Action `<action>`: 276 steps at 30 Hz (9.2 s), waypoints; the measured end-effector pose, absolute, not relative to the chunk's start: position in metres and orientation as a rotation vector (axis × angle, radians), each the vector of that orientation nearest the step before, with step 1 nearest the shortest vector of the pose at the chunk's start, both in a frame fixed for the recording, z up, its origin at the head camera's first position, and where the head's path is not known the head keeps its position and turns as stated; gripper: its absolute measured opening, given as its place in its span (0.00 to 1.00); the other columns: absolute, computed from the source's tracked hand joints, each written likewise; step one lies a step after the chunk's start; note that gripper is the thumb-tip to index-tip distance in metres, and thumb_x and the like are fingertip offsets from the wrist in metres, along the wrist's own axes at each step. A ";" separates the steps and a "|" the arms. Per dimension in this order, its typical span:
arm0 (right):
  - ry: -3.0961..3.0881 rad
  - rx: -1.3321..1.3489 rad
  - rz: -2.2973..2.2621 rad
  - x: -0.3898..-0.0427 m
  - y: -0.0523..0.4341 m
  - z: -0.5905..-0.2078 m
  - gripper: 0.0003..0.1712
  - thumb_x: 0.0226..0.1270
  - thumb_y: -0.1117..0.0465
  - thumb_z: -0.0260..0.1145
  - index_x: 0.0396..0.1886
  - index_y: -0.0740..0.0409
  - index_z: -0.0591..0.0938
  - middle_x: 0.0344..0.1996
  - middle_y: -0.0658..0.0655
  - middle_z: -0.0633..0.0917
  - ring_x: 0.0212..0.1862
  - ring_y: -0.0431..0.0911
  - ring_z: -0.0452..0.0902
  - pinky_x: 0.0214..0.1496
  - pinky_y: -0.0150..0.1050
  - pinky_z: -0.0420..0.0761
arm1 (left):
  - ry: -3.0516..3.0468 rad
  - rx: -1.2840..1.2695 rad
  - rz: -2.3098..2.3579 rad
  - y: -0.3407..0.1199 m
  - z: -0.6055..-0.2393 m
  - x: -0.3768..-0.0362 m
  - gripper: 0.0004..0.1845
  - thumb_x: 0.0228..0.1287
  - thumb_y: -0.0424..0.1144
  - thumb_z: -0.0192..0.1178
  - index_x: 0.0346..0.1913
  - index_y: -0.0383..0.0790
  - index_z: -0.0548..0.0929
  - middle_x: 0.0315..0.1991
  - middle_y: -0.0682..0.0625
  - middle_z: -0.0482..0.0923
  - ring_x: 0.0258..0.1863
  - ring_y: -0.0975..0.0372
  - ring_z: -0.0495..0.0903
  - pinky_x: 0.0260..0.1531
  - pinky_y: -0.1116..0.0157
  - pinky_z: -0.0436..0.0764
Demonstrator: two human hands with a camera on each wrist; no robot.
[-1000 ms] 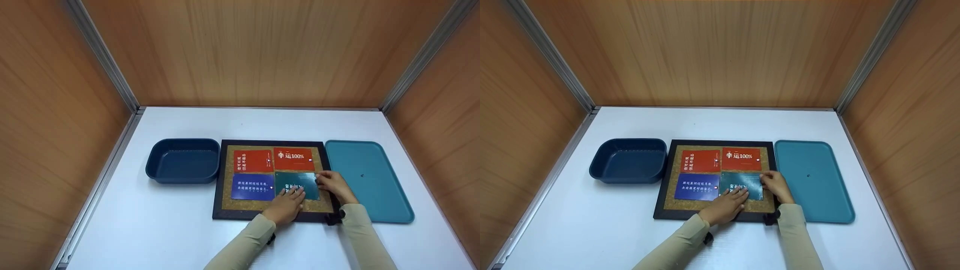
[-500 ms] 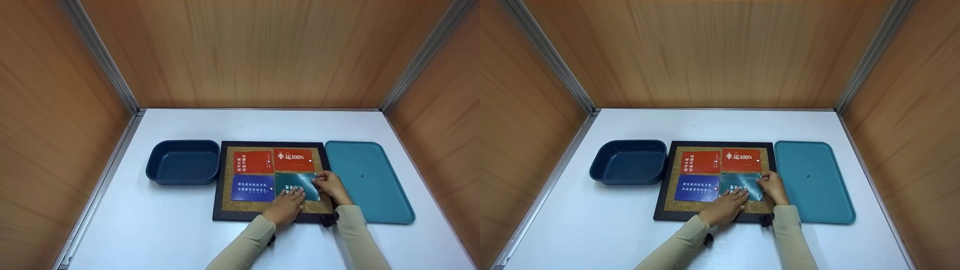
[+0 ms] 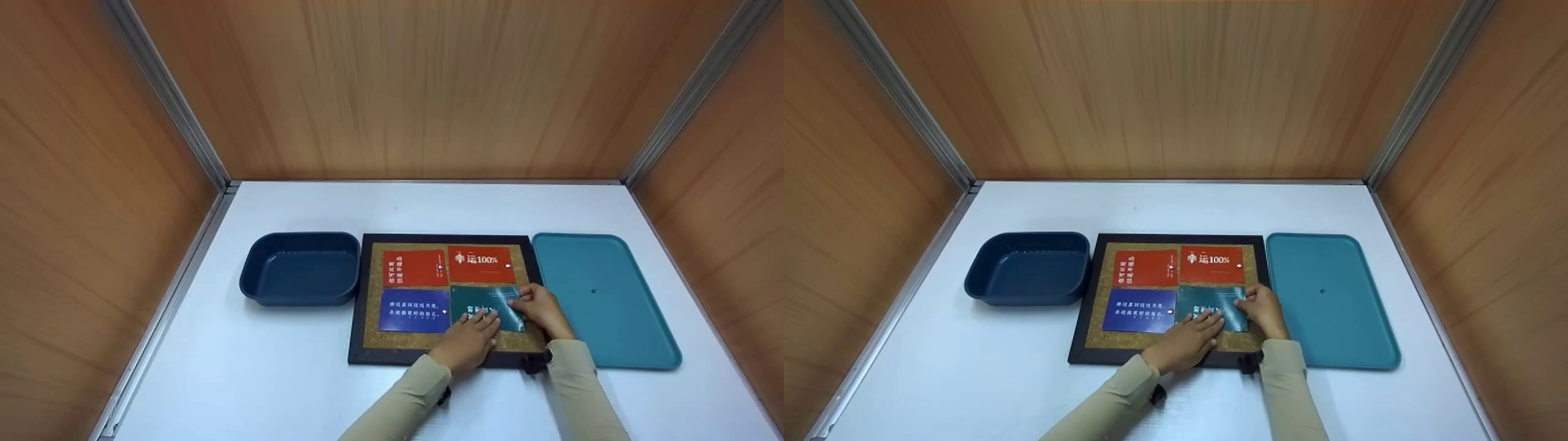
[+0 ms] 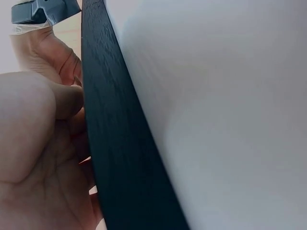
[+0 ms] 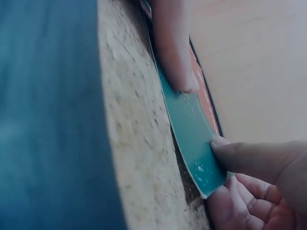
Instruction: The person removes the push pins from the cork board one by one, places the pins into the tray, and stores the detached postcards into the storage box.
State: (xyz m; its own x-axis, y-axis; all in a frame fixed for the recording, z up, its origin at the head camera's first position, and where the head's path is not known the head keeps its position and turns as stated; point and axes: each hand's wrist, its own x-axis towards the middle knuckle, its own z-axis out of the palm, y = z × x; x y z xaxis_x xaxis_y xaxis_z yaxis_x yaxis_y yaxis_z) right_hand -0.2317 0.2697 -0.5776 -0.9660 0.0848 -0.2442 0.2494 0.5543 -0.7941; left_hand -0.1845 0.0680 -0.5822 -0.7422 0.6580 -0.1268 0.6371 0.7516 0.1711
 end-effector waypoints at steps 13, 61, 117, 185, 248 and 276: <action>2.553 0.299 -1.379 -0.234 0.270 -0.578 0.19 0.62 0.62 0.68 0.45 0.70 0.72 0.37 0.63 0.79 0.30 0.44 0.77 0.31 0.36 0.81 | 2.731 1.125 0.236 0.059 -0.581 -0.191 0.26 0.78 0.51 0.37 0.74 0.52 0.60 0.75 0.57 0.54 0.75 0.63 0.53 0.73 0.59 0.58; 2.545 0.289 -1.452 -0.231 0.267 -0.580 0.19 0.62 0.62 0.68 0.46 0.69 0.72 0.38 0.61 0.78 0.32 0.43 0.76 0.32 0.35 0.81 | 3.047 0.412 1.290 -0.197 -0.522 -0.287 0.22 0.75 0.39 0.48 0.68 0.38 0.71 0.68 0.41 0.69 0.69 0.48 0.65 0.70 0.52 0.62; 2.526 0.284 -1.458 -0.230 0.268 -0.581 0.20 0.63 0.61 0.68 0.47 0.69 0.72 0.37 0.61 0.77 0.31 0.45 0.77 0.32 0.37 0.81 | 2.933 -0.491 1.482 -0.316 -0.573 -0.267 0.30 0.68 0.22 0.31 0.74 0.27 0.49 0.69 0.26 0.55 0.71 0.40 0.54 0.72 0.48 0.56; 2.351 0.026 -1.646 -0.290 0.212 -0.501 0.28 0.60 0.53 0.71 0.52 0.65 0.72 0.40 0.55 0.78 0.38 0.43 0.80 0.49 0.45 0.84 | 2.933 -0.544 1.452 -0.304 -0.569 -0.269 0.31 0.67 0.23 0.33 0.74 0.29 0.49 0.68 0.27 0.56 0.71 0.40 0.56 0.70 0.48 0.59; 2.179 0.127 -1.912 -0.324 0.023 -0.499 0.15 0.55 0.67 0.73 0.39 0.61 0.77 0.32 0.57 0.83 0.30 0.47 0.81 0.29 0.35 0.84 | 2.951 -0.538 1.495 -0.296 -0.572 -0.269 0.31 0.66 0.22 0.32 0.73 0.27 0.51 0.69 0.27 0.56 0.71 0.41 0.55 0.71 0.49 0.57; 2.256 0.033 -1.891 -0.310 -0.028 -0.514 0.14 0.56 0.70 0.72 0.40 0.65 0.77 0.34 0.60 0.83 0.28 0.42 0.81 0.33 0.36 0.86 | 2.954 -0.573 1.462 -0.291 -0.570 -0.270 0.31 0.66 0.22 0.34 0.74 0.28 0.52 0.68 0.28 0.58 0.71 0.41 0.57 0.71 0.49 0.59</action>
State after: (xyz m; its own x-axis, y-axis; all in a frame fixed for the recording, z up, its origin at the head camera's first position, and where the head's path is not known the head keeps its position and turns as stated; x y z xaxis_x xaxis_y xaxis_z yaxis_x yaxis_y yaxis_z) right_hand -0.3098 -0.0277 -0.5136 -0.9804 -0.1087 -0.1646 0.1431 0.1824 -0.9728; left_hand -0.2699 -0.2906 -0.5699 -0.9211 -0.3880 0.0308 -0.2108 0.5638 0.7985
